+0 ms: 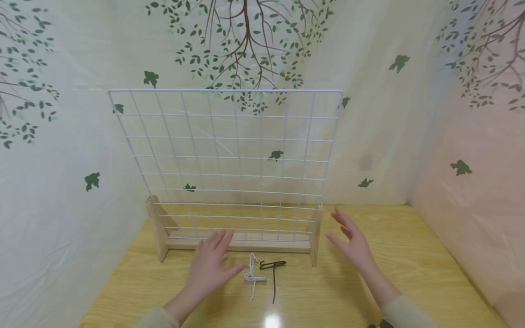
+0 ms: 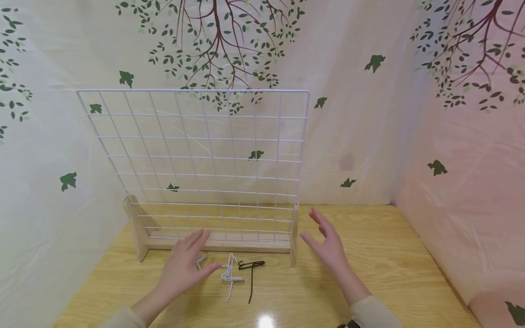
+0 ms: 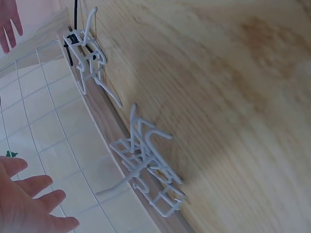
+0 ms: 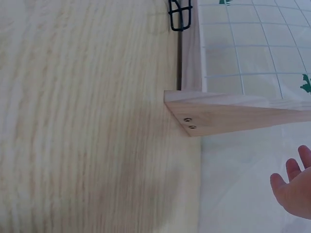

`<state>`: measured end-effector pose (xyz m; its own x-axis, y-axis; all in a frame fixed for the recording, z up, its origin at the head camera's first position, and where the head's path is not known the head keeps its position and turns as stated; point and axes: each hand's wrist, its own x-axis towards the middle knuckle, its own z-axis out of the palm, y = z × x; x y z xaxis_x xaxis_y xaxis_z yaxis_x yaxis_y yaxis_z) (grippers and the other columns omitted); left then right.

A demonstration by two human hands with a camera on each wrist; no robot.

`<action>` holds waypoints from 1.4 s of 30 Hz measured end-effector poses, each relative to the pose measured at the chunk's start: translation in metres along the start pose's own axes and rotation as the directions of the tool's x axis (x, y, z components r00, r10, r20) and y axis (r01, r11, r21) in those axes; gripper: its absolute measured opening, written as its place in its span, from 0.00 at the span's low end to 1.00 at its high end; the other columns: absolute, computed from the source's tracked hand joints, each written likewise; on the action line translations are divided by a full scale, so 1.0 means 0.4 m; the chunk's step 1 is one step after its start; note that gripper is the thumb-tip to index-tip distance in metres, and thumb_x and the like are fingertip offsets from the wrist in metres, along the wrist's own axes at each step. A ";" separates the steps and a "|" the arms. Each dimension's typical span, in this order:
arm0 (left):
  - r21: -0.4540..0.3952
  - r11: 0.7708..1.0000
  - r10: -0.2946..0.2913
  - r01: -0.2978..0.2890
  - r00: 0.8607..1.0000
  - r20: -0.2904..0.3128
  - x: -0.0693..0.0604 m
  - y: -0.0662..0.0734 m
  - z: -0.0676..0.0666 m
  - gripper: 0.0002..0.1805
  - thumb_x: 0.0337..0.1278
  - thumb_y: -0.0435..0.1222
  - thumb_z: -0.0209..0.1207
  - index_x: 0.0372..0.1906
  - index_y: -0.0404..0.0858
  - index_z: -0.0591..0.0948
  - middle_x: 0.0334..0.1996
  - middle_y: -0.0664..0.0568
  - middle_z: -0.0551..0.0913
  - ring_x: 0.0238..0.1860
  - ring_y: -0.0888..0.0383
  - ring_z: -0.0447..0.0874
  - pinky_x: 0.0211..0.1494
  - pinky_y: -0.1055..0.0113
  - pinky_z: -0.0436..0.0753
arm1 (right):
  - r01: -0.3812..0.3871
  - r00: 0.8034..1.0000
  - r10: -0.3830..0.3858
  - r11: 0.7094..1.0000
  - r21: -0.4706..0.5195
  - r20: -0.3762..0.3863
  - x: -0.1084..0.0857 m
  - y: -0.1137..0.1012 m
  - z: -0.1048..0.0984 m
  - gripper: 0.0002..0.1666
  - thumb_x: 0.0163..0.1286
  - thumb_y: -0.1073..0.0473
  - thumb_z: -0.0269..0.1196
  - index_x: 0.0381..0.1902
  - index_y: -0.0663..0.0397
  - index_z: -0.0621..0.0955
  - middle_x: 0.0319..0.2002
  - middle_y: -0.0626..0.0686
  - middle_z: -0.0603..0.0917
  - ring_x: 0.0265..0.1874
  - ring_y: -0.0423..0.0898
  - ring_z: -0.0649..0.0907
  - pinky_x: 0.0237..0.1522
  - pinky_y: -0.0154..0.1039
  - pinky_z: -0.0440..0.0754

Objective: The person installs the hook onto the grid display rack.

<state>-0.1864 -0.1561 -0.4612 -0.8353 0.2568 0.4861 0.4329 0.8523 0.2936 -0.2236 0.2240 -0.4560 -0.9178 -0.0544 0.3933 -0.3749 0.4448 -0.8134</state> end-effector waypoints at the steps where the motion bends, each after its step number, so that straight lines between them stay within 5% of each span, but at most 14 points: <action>1: -0.019 1.000 0.007 -0.007 1.000 -0.018 -0.003 -0.005 0.000 0.49 0.45 0.63 0.68 0.68 0.36 0.72 0.63 0.36 0.75 0.63 0.35 0.71 0.64 0.32 0.63 | -0.004 1.000 0.004 1.000 0.026 -0.005 0.004 0.000 -0.001 0.41 0.68 0.62 0.66 0.75 0.59 0.62 0.69 0.62 0.70 0.67 0.60 0.68 0.66 0.36 0.66; 4: -0.071 0.997 0.021 -0.025 0.998 -0.061 -0.010 -0.015 -0.002 0.46 0.44 0.59 0.71 0.65 0.34 0.75 0.60 0.36 0.77 0.59 0.36 0.76 0.61 0.34 0.69 | -0.007 1.000 0.008 0.996 0.094 -0.015 0.014 0.000 -0.001 0.40 0.68 0.63 0.66 0.74 0.59 0.62 0.68 0.63 0.70 0.66 0.59 0.69 0.63 0.30 0.67; 8: -0.140 0.990 0.008 -0.016 0.998 -0.056 -0.019 -0.031 -0.005 0.42 0.44 0.55 0.72 0.63 0.35 0.77 0.59 0.37 0.79 0.57 0.37 0.78 0.58 0.37 0.73 | 0.010 1.000 -0.008 0.988 0.152 -0.017 0.031 -0.002 0.004 0.38 0.68 0.65 0.66 0.73 0.62 0.64 0.66 0.64 0.71 0.64 0.59 0.71 0.62 0.34 0.70; 17: -0.274 0.959 -0.084 0.073 0.996 -0.027 -0.034 -0.058 -0.020 0.37 0.40 0.43 0.78 0.59 0.36 0.80 0.56 0.44 0.82 0.55 0.43 0.81 0.57 0.45 0.78 | 0.013 0.999 -0.019 0.973 0.230 0.026 0.070 -0.016 0.014 0.36 0.69 0.68 0.64 0.72 0.62 0.65 0.65 0.66 0.73 0.63 0.61 0.72 0.60 0.36 0.73; 23: -0.372 0.913 -0.184 0.168 0.983 -0.009 -0.046 -0.079 -0.032 0.33 0.42 0.41 0.77 0.58 0.39 0.81 0.55 0.46 0.83 0.51 0.45 0.84 0.53 0.46 0.80 | -0.032 0.999 0.024 0.969 0.244 0.037 0.092 -0.024 0.012 0.35 0.71 0.66 0.63 0.72 0.60 0.66 0.65 0.66 0.73 0.63 0.61 0.72 0.56 0.27 0.74; 32: -0.413 0.880 -0.244 0.233 0.969 0.026 -0.066 -0.115 -0.057 0.30 0.44 0.35 0.75 0.58 0.38 0.82 0.54 0.45 0.84 0.49 0.45 0.85 0.53 0.42 0.79 | -0.012 0.998 -0.002 0.977 0.214 0.067 0.117 -0.037 -0.001 0.32 0.70 0.66 0.63 0.70 0.60 0.69 0.60 0.66 0.77 0.54 0.35 0.77 0.53 0.26 0.75; 42: -0.441 0.835 -0.320 0.329 0.942 0.097 -0.087 -0.142 -0.071 0.28 0.50 0.34 0.72 0.60 0.39 0.81 0.55 0.44 0.83 0.50 0.45 0.84 0.52 0.46 0.81 | -0.079 0.988 0.050 0.977 0.200 0.144 0.138 -0.043 -0.016 0.33 0.72 0.61 0.62 0.72 0.59 0.67 0.64 0.63 0.74 0.63 0.58 0.73 0.53 0.25 0.73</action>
<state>-0.1722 -0.2264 -0.4712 -0.9586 0.0131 0.2846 0.2362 0.5951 0.7682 -0.2672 0.2193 -0.4175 -0.9447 -0.1599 0.2862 -0.3200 0.2599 -0.9111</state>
